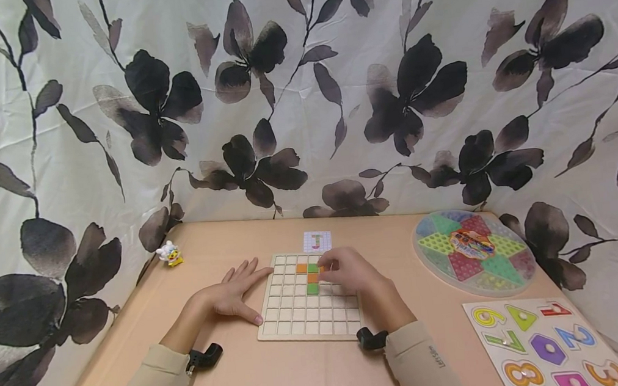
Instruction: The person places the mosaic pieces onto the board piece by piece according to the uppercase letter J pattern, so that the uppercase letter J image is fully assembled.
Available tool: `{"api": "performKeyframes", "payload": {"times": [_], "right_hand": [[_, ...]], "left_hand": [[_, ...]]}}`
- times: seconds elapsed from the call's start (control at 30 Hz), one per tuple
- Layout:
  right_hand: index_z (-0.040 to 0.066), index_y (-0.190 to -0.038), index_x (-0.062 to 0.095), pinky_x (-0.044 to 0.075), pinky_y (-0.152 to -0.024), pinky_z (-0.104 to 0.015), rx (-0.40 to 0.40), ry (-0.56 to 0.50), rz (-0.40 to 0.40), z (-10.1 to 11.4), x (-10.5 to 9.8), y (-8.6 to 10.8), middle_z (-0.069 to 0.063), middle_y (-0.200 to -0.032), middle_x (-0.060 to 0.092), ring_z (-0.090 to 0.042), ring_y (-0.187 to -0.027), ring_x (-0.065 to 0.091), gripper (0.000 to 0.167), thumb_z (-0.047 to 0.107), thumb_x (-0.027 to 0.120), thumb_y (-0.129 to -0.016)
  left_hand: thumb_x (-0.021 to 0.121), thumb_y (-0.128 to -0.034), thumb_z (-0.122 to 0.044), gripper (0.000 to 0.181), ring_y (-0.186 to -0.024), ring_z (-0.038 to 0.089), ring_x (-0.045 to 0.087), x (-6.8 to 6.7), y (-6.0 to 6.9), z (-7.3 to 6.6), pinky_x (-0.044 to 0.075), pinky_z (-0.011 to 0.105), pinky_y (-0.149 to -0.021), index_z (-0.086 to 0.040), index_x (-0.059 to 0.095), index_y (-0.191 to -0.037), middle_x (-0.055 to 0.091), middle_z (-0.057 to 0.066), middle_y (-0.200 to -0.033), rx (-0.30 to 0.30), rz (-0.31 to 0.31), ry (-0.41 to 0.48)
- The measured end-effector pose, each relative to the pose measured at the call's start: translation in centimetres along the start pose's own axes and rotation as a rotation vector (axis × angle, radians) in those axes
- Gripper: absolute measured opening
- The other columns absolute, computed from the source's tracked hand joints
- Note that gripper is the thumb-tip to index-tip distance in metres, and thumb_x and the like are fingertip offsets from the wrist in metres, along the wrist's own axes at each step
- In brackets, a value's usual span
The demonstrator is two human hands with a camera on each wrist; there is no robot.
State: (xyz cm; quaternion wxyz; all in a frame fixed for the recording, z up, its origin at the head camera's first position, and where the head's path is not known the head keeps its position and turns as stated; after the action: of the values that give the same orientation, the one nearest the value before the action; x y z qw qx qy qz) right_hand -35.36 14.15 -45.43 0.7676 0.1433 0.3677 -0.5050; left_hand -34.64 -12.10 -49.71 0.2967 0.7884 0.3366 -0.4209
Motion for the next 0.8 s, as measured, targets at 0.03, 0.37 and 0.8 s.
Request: {"api": "performKeyframes", "payload": {"times": [0.03, 0.37, 0.8], "right_hand": [[0.006, -0.113, 0.078, 0.049, -0.068, -0.025, 0.001, 0.005, -0.014, 0.0, -0.4, 0.1, 0.004, -0.090, 0.069, -0.017, -0.082, 0.058, 0.026, 0.017, 0.083, -0.090], [0.011, -0.114, 0.078, 0.052, -0.075, -0.027, 0.033, 0.027, -0.102, -0.2, -3.6, 1.0, 0.002, -0.095, 0.070, -0.018, -0.087, 0.058, 0.025, 0.019, 0.082, -0.090], [0.007, -0.116, 0.076, 0.052, -0.077, -0.033, 0.091, 0.041, -0.118, -1.3, -5.2, 2.1, -0.001, -0.096, 0.068, -0.022, -0.089, 0.058, 0.027, 0.018, 0.080, -0.092]], "left_hand": [[0.087, -0.0703, -0.066, 0.121, -0.162, 0.043, -0.006, 0.0, 0.0, 0.0, -0.002, 0.067, -0.127, -0.027, 0.025, -0.166, -0.002, 0.023, -0.174, 0.000, 0.001, 0.001], [0.087, -0.0701, -0.066, 0.121, -0.161, 0.043, -0.007, 0.0, 0.0, 0.0, -0.003, 0.066, -0.127, -0.027, 0.024, -0.166, -0.002, 0.023, -0.174, -0.002, 0.001, 0.004], [0.086, -0.0700, -0.067, 0.122, -0.162, 0.042, -0.008, 0.1, 0.1, 0.3, -0.004, 0.064, -0.128, -0.029, 0.022, -0.167, -0.004, 0.022, -0.175, -0.006, 0.007, 0.009]]}}
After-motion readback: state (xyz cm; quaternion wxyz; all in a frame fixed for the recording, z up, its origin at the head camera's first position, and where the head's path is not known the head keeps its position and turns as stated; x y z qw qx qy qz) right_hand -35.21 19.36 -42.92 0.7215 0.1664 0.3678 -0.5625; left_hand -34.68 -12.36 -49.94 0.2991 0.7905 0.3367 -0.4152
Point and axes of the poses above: each hand's wrist, its own y-axis away from the middle knuckle, its own x-axis out of the palm, z = x × y, the point moved 8 cm from there along -y, towards the middle knuckle
